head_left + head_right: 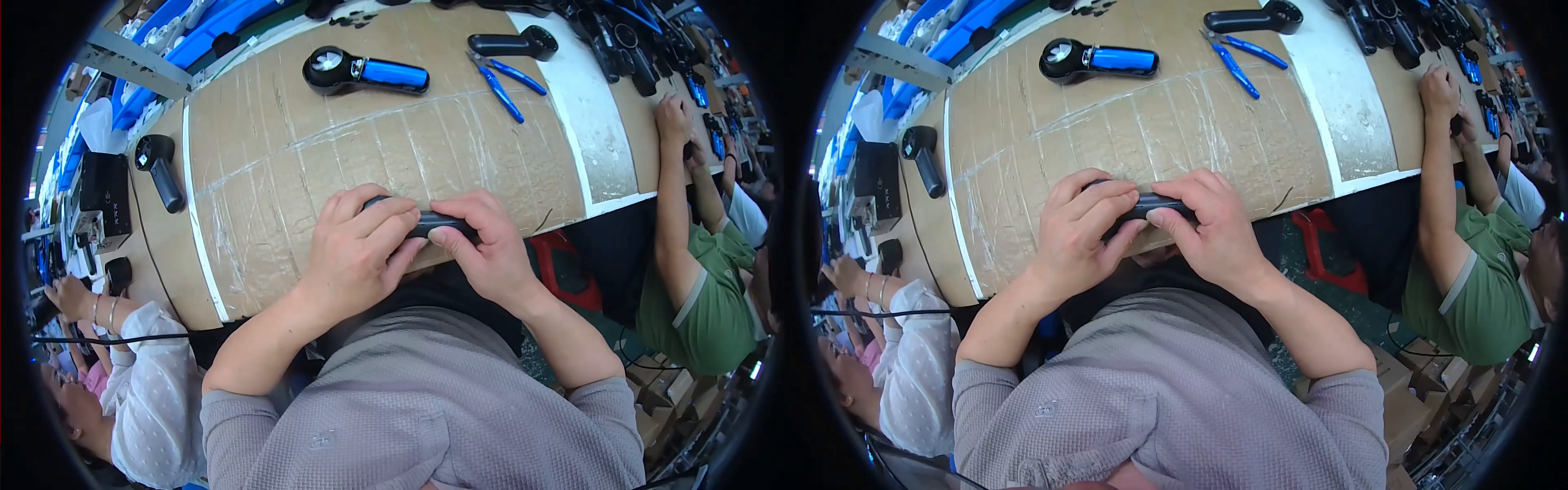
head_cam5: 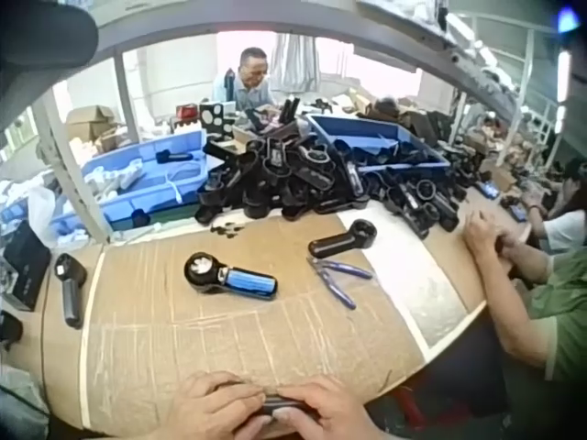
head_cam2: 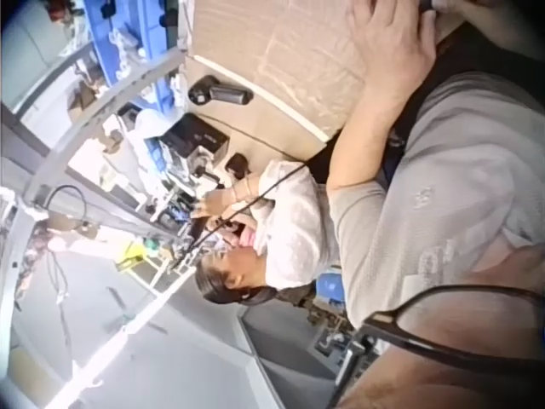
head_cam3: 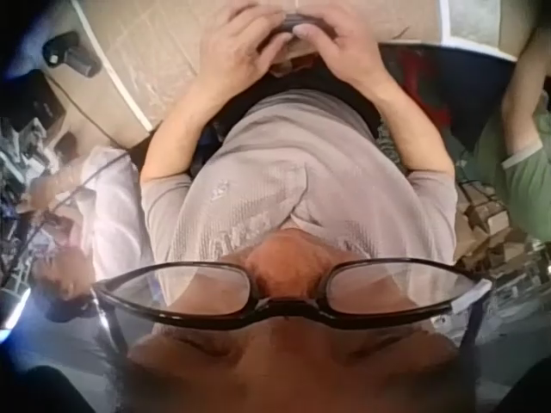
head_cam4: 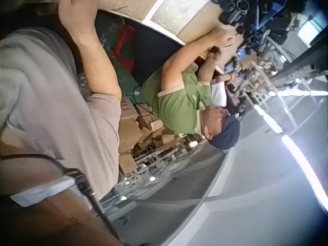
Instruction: Assembling and inspecting handheld digital anemometers at a factory workstation.
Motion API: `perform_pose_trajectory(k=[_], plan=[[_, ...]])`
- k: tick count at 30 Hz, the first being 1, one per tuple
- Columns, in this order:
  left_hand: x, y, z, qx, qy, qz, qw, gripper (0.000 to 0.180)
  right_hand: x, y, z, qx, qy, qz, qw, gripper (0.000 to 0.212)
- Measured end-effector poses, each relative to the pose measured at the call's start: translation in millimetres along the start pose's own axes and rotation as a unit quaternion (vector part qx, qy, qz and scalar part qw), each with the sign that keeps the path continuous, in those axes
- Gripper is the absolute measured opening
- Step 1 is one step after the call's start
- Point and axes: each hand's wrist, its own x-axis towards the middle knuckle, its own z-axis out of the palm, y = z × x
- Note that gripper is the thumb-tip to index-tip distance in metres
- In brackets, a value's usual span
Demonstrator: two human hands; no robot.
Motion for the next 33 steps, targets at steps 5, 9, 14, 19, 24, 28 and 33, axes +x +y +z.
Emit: perform_pose_trajectory(k=[5,9,14,19,24,28,33], plan=[[-1.6,2.3,1.7,0.008,0.011,0.002,1.0,0.027,-0.6,12.5,-1.4,-0.036,0.007,-0.062,0.997,0.032],[-1.2,4.4,-1.7,0.016,0.009,0.008,1.0,0.028,-0.3,20.2,-2.9,-0.083,0.022,-0.138,0.987,0.035],[2.5,9.1,-8.3,0.05,-0.001,0.036,0.998,0.029,-0.3,25.2,-3.4,-0.149,0.055,-0.234,0.959,0.038],[4.9,13.1,-10.1,0.097,-0.023,0.064,0.993,0.027,0.8,30.7,-2.1,-0.181,0.062,-0.275,0.942,0.039],[5.8,14.6,-7.8,0.101,-0.035,0.061,0.992,0.026,1.8,31.0,-1.8,-0.198,0.077,-0.28,0.936,0.037],[4.5,15.2,-6.1,0.109,-0.043,0.067,0.991,0.024,2.3,31.7,-2.8,-0.216,0.067,-0.283,0.932,0.035],[3.8,15.4,-2.4,0.111,-0.035,0.067,0.991,0.025,4.1,33.0,-5.3,-0.231,0.074,-0.295,0.924,0.034]])
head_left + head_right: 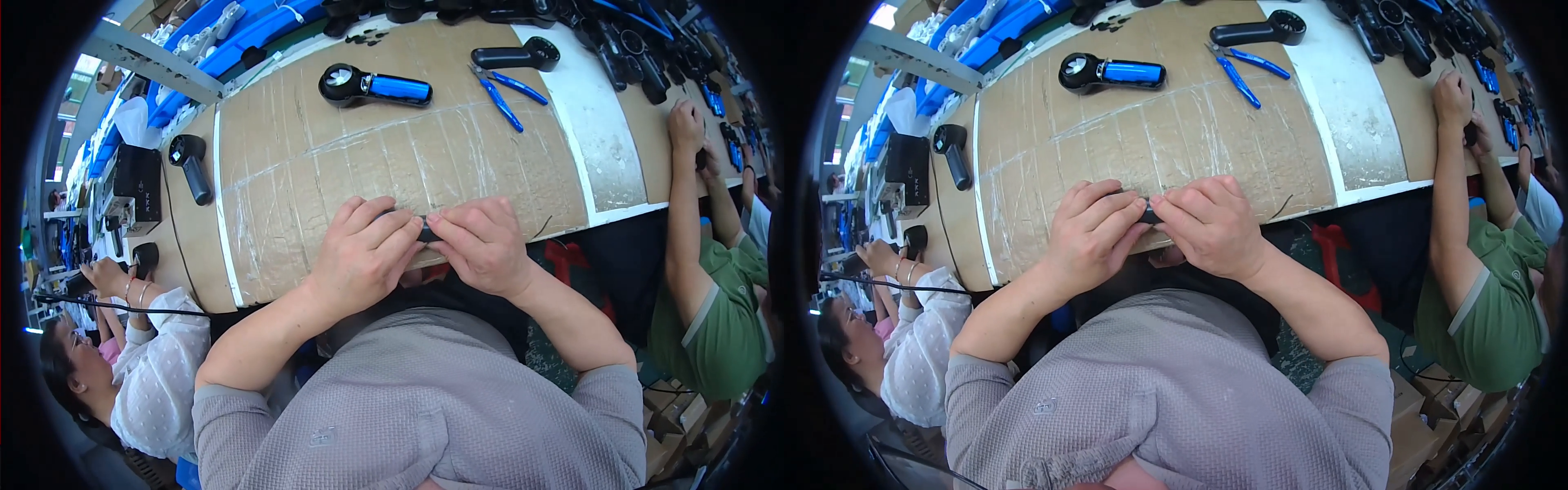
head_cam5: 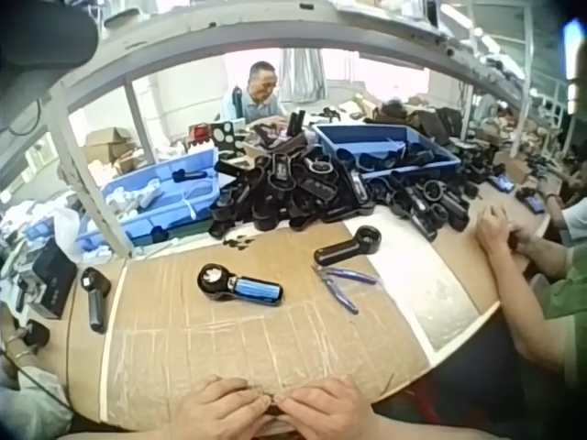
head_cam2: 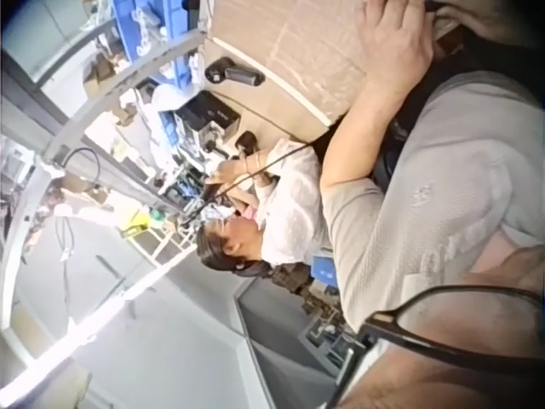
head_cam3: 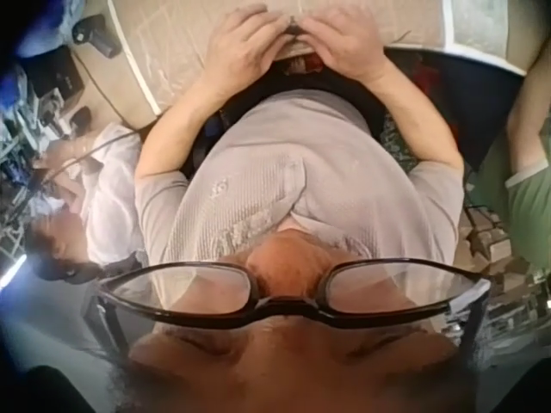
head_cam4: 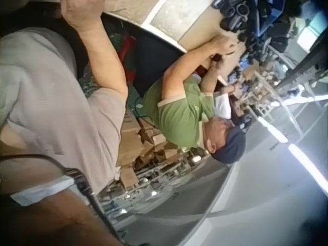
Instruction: Assembling and inspecting handheld digital anemometers at a factory workstation.
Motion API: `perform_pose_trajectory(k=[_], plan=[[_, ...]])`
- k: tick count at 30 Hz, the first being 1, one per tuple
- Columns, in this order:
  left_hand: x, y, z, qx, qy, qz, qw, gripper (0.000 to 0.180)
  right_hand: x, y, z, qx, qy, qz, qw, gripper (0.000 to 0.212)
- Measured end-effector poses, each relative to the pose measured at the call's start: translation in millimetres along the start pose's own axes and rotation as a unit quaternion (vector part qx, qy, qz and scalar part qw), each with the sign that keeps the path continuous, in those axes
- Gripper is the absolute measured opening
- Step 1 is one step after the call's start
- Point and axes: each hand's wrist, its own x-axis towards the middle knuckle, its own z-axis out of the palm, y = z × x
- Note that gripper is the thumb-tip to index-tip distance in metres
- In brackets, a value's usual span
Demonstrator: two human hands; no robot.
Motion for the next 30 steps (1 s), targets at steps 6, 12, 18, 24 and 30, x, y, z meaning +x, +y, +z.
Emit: perform_pose_trajectory(k=[6,12,18,24,30], plan=[[-8.1,-4.9,4.3,-0.061,0.039,-0.048,0.996,0.04,-1.7,1.7,0.6,0.028,0.013,-0.004,1.0,0.031],[-21.3,-16.8,14.7,-0.13,0.101,-0.13,0.978,0.054,19.0,2.6,-19.9,0.161,-0.11,0.091,0.977,0.03],[-24.5,-27.2,16.6,-0.098,0.088,-0.084,0.988,0.056,87.9,11.4,-16.0,0.308,-0.321,0.239,0.863,0.031],[-20.3,-30.9,16.4,-0.101,0.091,-0.065,0.989,0.055,154.1,15.5,-0.6,0.216,-0.549,0.197,0.783,0.04],[-20.8,-34.5,15.3,-0.11,0.061,-0.066,0.99,0.056,170.5,13.3,5.6,0.196,-0.616,0.203,0.736,0.044]])
